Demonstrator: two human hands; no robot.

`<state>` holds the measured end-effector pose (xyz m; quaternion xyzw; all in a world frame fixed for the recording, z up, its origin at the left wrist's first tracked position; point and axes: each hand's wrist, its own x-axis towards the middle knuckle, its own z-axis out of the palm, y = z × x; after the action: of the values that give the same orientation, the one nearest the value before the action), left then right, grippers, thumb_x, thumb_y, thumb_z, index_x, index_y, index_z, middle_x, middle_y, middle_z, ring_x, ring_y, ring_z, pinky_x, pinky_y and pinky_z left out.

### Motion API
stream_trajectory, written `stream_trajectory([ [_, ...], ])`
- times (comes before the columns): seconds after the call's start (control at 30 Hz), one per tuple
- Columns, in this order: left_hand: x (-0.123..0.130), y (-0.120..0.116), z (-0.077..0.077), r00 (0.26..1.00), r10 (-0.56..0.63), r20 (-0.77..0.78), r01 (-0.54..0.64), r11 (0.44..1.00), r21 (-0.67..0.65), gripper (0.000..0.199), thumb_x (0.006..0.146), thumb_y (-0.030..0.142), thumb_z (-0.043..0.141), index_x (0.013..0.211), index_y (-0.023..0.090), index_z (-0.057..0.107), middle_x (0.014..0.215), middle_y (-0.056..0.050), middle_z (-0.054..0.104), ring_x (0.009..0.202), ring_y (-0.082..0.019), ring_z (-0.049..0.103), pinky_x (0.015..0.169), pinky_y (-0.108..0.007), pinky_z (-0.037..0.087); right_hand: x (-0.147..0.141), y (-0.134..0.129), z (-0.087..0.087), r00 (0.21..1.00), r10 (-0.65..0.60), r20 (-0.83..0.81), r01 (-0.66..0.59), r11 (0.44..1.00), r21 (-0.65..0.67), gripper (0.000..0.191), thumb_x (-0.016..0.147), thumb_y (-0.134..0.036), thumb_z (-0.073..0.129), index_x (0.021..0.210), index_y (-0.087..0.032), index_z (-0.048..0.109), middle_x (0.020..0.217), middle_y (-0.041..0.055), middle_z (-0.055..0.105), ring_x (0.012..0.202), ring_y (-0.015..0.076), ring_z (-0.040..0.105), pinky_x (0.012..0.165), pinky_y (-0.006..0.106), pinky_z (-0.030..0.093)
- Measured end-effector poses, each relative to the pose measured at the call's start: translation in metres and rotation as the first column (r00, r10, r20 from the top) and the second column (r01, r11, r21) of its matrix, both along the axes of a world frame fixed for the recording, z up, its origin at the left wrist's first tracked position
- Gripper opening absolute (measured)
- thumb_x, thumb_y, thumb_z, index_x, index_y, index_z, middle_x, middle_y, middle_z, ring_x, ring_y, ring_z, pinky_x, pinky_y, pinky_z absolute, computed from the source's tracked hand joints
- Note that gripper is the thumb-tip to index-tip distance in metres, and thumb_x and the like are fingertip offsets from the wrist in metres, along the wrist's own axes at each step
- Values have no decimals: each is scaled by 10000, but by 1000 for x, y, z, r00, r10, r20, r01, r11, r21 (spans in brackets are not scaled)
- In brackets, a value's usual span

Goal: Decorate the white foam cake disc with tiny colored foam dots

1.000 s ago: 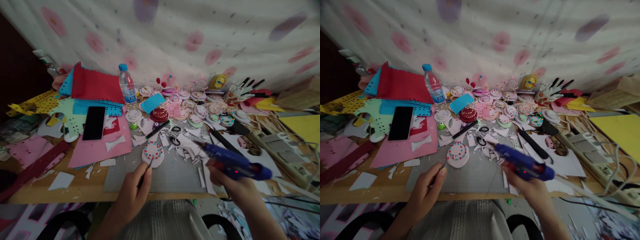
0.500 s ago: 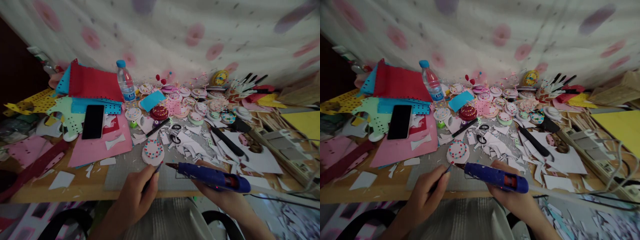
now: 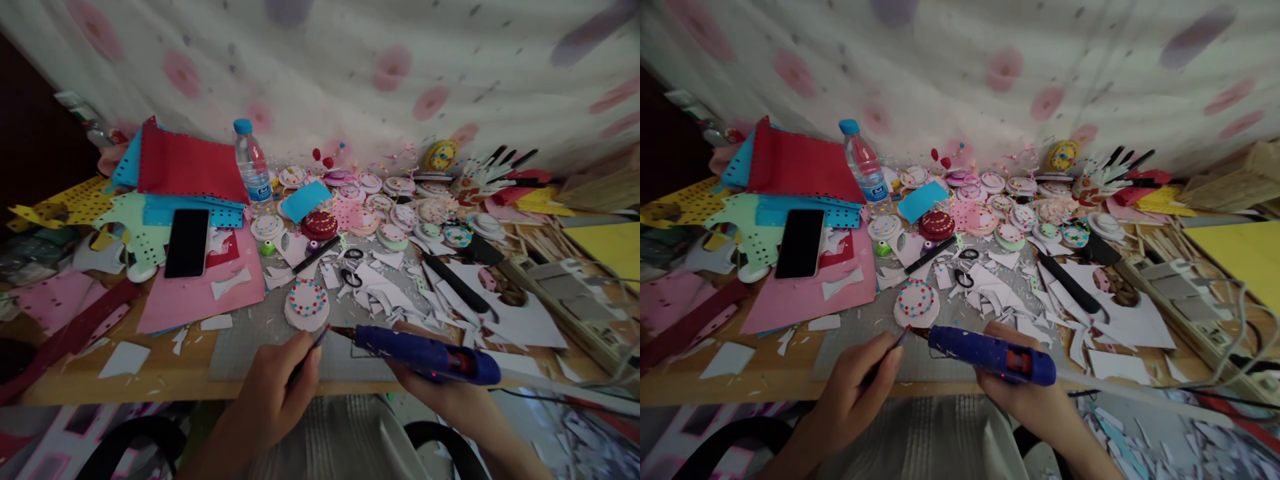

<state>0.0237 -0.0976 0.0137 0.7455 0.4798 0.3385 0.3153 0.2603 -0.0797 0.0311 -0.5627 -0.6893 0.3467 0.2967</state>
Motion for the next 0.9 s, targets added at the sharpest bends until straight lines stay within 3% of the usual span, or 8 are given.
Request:
stream_trajectory([
  [0.13, 0, -1, -1, 1000, 5, -6, -5, 1000, 16, 147, 957, 171, 428, 817, 217, 434, 557, 86, 323, 452, -74, 386, 484, -232, 271, 0, 2, 0, 999, 43, 4, -42, 999, -32, 142, 736, -228, 564, 605, -233, 508, 577, -22, 538, 514, 140, 539, 461, 235, 453],
  [0.37, 0, -1, -2, 1000, 17, -6, -17, 999, 44, 159, 953, 164, 429, 803, 215, 429, 558, 84, 349, 460, -74, 399, 494, -230, 286, -1, 1, 0, 999, -37, -6, 37, 999, -27, 120, 713, -218, 569, 600, -234, 531, 621, -16, 610, 552, 146, 585, 492, 226, 484],
  [0.53, 1, 1, -1, 1000, -5, 6, 5, 1000, -13, 201, 954, 168, 433, 765, 216, 387, 552, 88, 319, 449, -67, 369, 477, -230, 261, 1, 1, -3, 1000, -8, 25, 9, 999, -52, 107, 719, -233, 568, 615, -232, 544, 620, -11, 615, 550, 149, 582, 500, 235, 489],
  [0.9, 0, -1, -4, 1000, 16, 24, -16, 1000, 12, 147, 948, 165, 431, 811, 206, 464, 556, 78, 354, 457, -80, 387, 485, -236, 275, 4, 0, -7, 999, -4, 37, 6, 998, -63, 89, 736, -239, 576, 648, -229, 583, 613, -13, 621, 541, 151, 593, 494, 232, 497],
])
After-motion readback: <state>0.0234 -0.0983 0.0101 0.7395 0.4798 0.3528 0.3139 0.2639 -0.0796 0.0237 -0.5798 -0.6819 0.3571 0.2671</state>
